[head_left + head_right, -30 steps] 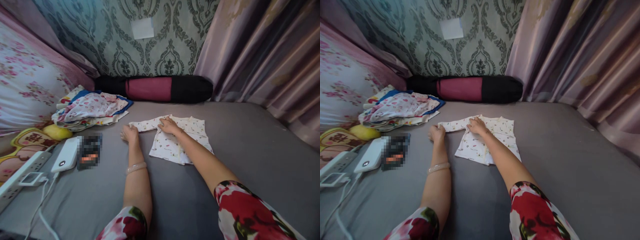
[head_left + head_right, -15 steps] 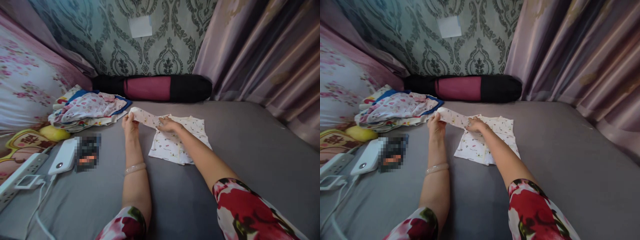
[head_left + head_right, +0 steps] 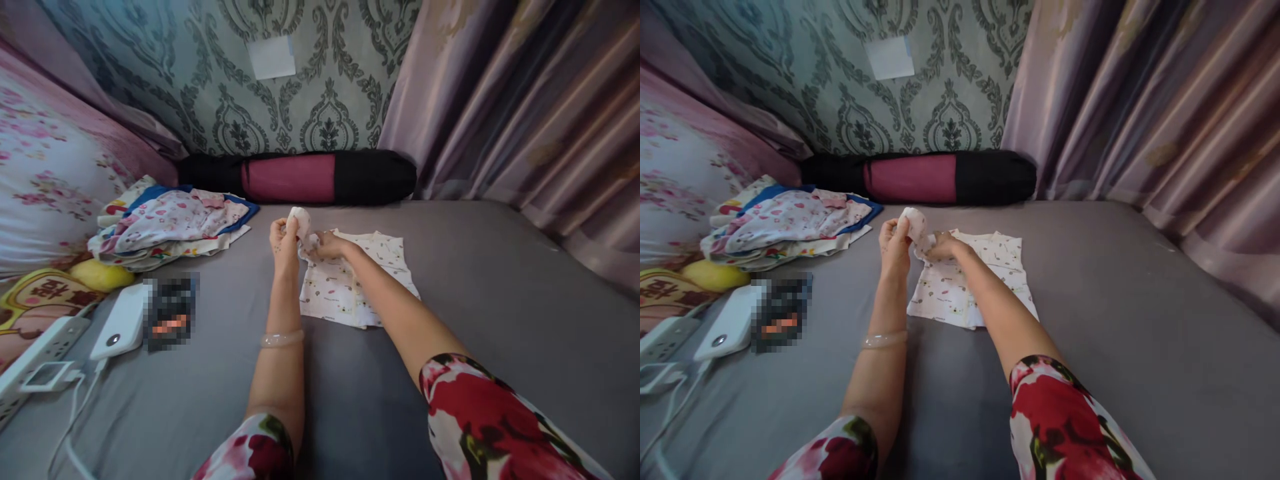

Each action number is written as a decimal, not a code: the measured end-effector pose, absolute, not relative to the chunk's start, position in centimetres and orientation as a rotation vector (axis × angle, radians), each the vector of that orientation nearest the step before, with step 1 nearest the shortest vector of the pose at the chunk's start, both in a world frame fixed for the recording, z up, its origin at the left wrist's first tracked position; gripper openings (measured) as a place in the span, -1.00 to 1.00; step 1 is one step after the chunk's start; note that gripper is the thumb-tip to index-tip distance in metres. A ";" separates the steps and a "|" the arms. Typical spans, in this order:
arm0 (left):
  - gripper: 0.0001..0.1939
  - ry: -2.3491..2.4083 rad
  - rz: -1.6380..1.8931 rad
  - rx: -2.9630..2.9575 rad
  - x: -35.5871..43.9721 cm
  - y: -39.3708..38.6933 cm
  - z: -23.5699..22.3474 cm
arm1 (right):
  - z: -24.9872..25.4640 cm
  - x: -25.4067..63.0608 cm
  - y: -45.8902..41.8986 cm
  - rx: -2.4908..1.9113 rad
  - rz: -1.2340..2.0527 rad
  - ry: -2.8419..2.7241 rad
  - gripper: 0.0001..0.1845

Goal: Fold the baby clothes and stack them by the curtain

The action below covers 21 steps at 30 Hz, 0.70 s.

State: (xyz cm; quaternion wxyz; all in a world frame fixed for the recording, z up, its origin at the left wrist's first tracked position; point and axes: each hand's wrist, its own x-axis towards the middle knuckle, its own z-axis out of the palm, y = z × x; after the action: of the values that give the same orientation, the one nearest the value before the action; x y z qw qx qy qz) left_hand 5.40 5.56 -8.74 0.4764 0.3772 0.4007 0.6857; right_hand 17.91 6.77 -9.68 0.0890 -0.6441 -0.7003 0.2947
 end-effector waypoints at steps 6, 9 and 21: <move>-0.69 0.982 1.635 1.021 7.2 4.8 -8.6 | -8.9 20.8 3.8 -1.571 1.320 -1.015 -0.62; -0.72 0.967 1.574 1.141 9.0 3.8 -8.6 | -9.0 22.3 1.9 -1.362 1.476 -0.687 -0.74; -0.77 1.143 1.347 1.482 7.6 5.3 -11.5 | -11.0 25.0 1.3 -1.318 1.431 -0.434 -0.83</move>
State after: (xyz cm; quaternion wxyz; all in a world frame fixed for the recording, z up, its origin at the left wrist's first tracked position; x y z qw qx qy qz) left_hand 7.56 5.33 -11.50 0.4060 0.5873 0.4530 0.5338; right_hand 24.96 1.28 -11.05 0.5431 -0.5552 -0.1828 0.6028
